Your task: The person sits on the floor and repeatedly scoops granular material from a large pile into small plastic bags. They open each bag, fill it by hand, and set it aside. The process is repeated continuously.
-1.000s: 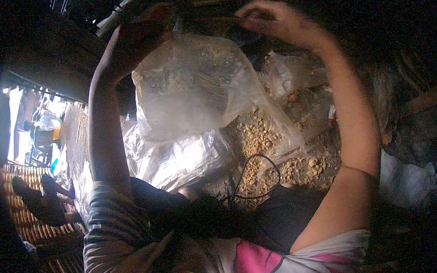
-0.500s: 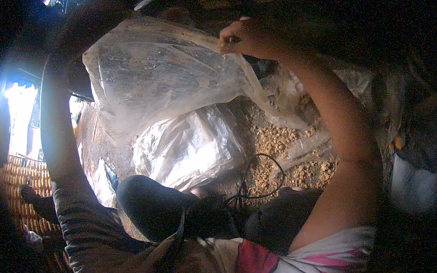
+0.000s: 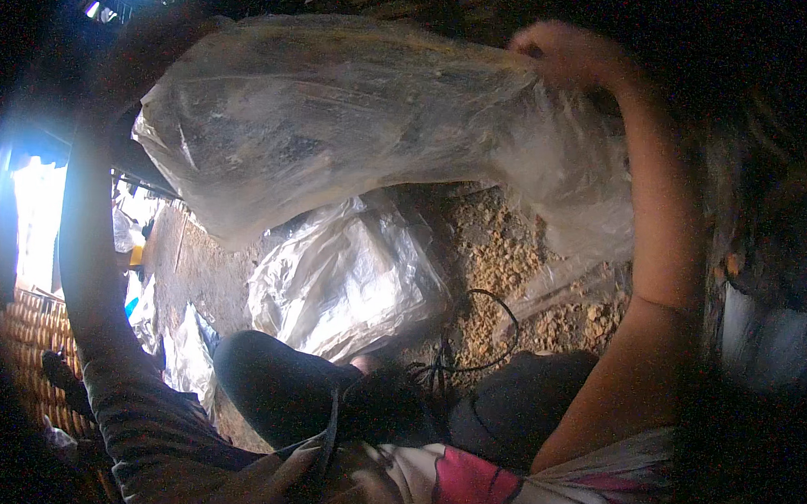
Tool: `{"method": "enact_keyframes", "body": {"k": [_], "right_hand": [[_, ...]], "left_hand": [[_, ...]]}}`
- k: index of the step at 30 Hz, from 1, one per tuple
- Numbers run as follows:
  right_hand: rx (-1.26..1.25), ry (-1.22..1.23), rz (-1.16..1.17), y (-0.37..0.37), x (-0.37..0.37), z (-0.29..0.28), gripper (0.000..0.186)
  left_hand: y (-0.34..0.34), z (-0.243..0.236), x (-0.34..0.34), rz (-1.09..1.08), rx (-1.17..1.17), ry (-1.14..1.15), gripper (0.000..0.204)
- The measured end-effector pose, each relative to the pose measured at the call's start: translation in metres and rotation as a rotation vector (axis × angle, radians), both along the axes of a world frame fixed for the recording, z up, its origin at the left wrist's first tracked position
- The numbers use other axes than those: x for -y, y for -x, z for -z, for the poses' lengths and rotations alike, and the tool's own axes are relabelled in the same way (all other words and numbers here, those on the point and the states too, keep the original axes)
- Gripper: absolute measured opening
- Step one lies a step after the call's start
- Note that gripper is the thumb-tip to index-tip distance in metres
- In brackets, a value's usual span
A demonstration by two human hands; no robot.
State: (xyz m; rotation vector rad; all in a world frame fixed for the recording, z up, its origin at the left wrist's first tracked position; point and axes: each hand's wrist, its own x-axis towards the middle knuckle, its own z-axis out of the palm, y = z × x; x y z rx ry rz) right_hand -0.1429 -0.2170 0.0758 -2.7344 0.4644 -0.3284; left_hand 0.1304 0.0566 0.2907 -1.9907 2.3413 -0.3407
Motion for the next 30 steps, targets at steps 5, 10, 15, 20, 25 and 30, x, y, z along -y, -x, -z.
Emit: {"method": "enact_keyframes", "body": {"k": [5, 10, 15, 20, 25, 30], "right_hand": [[0.634, -0.116, -0.377, -0.049, -0.088, -0.033, 0.037], [0.423, -0.398, -0.400, -0.051, -0.059, -0.012, 0.036], [0.141, -0.480, -0.188, -0.013, -0.015, 0.037, 0.033], [-0.360, 0.152, 0.178, 0.019, -0.010, 0.033, 0.039], [0.552, -0.253, -0.265, -0.026, -0.066, -0.001, 0.050], [0.384, -0.179, -0.270, -0.064, -0.062, 0.013, 0.032]], "left_hand": [[0.013, 0.006, 0.008, -0.003, 0.013, -0.061, 0.020], [0.021, 0.006, 0.018, 0.014, 0.006, -0.078, 0.020], [0.012, -0.001, 0.008, -0.013, -0.007, -0.064, 0.020], [0.007, -0.004, 0.007, -0.019, -0.017, -0.046, 0.020], [0.005, 0.010, 0.012, -0.021, -0.027, -0.068, 0.020], [0.006, 0.016, 0.018, -0.018, -0.037, -0.076, 0.020]]}}
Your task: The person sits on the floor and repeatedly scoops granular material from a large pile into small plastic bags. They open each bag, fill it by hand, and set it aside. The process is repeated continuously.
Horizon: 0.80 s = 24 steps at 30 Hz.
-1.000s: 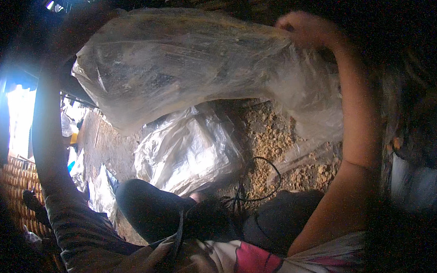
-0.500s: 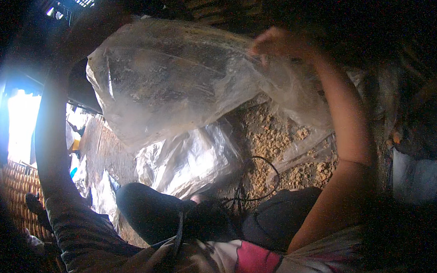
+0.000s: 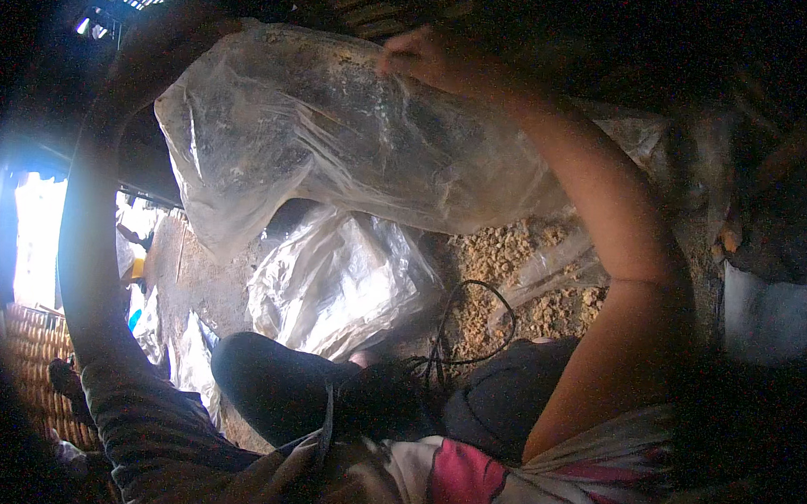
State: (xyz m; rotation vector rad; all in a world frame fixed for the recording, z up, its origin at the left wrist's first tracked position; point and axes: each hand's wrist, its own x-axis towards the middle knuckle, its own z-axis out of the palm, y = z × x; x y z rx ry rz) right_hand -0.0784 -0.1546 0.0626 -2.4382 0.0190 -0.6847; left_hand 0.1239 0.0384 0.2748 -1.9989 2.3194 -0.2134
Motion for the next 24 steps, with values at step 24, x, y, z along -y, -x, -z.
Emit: {"method": "enact_keyframes", "body": {"k": [24], "right_hand": [[-0.593, 0.492, 0.755, 0.121, 0.194, 0.113, 0.044]], "left_hand": [[-0.210, 0.174, -0.151, -0.699, -0.372, 0.205, 0.019]]}}
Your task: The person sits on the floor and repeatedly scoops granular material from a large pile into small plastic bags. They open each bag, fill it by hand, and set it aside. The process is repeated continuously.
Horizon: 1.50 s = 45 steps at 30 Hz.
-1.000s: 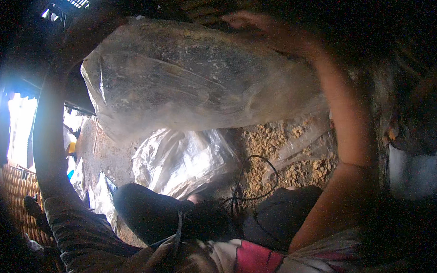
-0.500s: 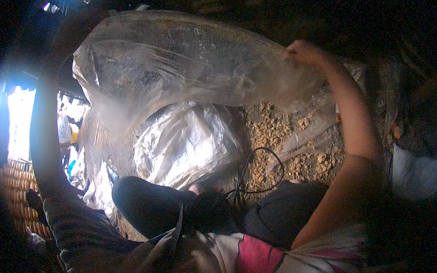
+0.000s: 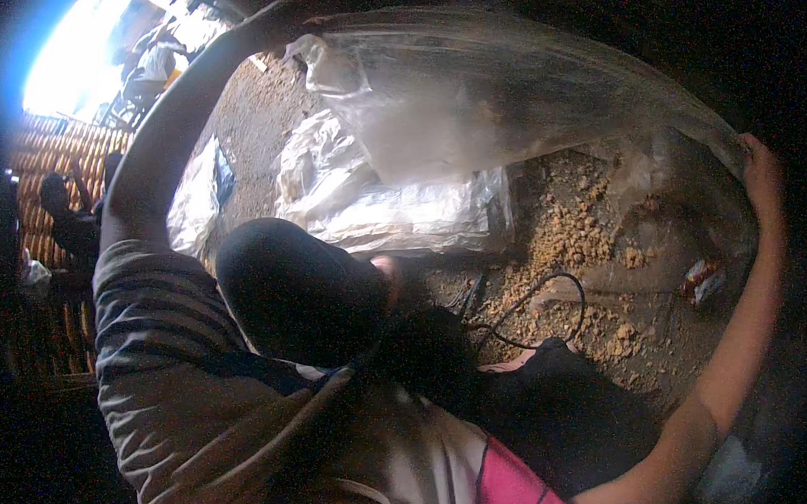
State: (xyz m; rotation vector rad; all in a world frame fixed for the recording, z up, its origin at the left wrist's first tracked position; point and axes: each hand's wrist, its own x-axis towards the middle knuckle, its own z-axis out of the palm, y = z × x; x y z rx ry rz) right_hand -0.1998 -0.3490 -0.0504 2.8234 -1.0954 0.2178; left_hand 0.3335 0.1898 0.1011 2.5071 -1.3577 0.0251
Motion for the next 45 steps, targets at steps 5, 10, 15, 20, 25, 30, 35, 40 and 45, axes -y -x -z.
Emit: {"method": "enact_keyframes", "body": {"k": [5, 10, 15, 20, 25, 30, 35, 40, 45], "right_hand": [[0.547, -0.415, -0.305, -0.129, -0.164, -0.033, 0.057], [0.658, -0.228, -0.580, -0.179, -0.267, -0.035, 0.069], [0.333, -0.170, -0.896, -0.181, -0.323, 0.015, 0.056], [0.112, -0.147, -1.099, -0.195, -0.353, 0.080, 0.049], [-0.083, -0.155, -1.079, -0.209, -0.375, 0.143, 0.041], [-0.199, -0.222, -1.124, -0.253, -0.395, 0.128, 0.049], [0.191, -0.296, -0.873, -0.396, -0.447, 0.112, 0.026], [0.021, -0.075, -0.988, -0.473, -0.476, 0.181, 0.036], [0.355, -0.574, -0.738, -0.531, -0.448, 0.199, 0.037]], "left_hand": [[-0.070, 0.016, -0.144, -0.203, 0.337, 0.221, 0.019], [-0.064, 0.058, -0.284, -0.163, 0.975, 0.387, 0.009], [-0.003, 0.177, -0.397, -0.485, 0.958, 0.199, 0.004], [0.059, 0.318, -0.453, -0.596, 0.673, 0.126, 0.008], [0.095, 0.387, -0.459, -0.697, 0.319, -0.019, 0.020], [0.097, 0.398, -0.458, -0.605, 0.161, -0.053, 0.033], [0.109, 0.382, -0.464, -0.546, 0.034, -0.072, 0.047], [0.110, 0.364, -0.441, -0.600, 0.182, 0.238, 0.048], [0.083, 0.290, -0.341, -0.165, 0.025, 0.392, 0.035]]}}
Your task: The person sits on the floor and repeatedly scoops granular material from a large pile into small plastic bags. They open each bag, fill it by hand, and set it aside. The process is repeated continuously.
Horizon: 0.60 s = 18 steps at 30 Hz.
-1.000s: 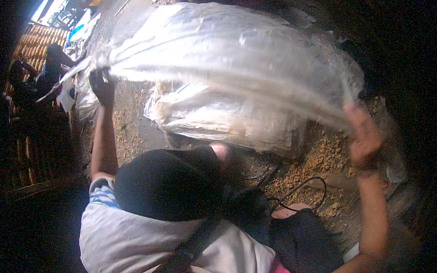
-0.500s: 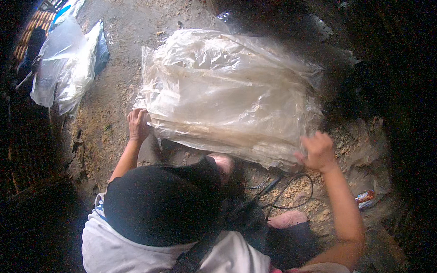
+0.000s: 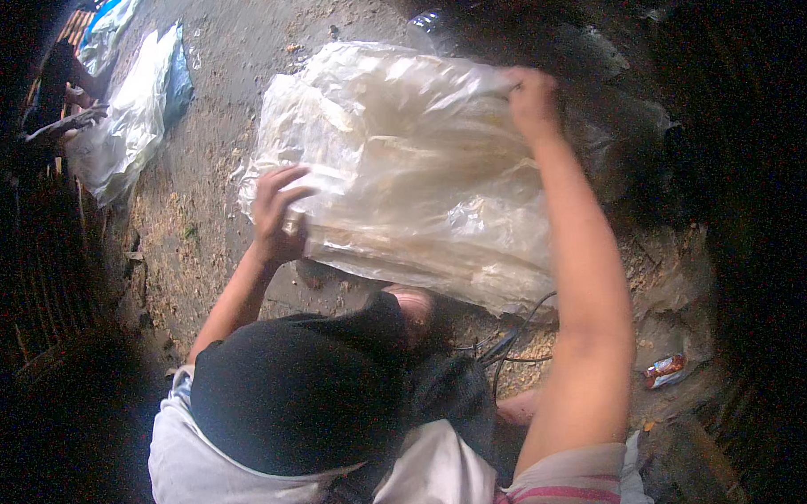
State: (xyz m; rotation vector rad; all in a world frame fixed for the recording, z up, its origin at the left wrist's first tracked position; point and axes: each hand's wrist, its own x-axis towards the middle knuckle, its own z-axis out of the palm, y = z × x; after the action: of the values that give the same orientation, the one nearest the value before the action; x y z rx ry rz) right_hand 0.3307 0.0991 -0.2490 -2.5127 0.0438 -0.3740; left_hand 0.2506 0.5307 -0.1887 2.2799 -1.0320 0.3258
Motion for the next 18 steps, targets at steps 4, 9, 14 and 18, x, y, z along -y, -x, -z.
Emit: {"method": "enact_keyframes", "body": {"k": [4, 9, 14, 18], "right_hand": [[0.143, -0.028, 0.471, -0.020, 0.074, -0.013, 0.032], [0.149, -0.129, 0.970, 0.025, 0.224, -0.069, 0.032], [0.589, -0.521, 1.098, 0.159, 0.306, -0.159, 0.037], [0.601, -0.489, 1.118, 0.267, 0.321, -0.221, 0.042]], "left_hand": [[-0.043, -0.001, 0.072, 0.124, -0.011, -0.310, 0.048], [-0.104, 0.019, 0.103, 0.115, -0.099, -0.728, 0.046], [-0.119, 0.025, 0.108, 0.147, -0.142, -0.071, 0.030], [-0.127, 0.054, 0.099, -0.064, -0.032, -0.234, 0.033]]}}
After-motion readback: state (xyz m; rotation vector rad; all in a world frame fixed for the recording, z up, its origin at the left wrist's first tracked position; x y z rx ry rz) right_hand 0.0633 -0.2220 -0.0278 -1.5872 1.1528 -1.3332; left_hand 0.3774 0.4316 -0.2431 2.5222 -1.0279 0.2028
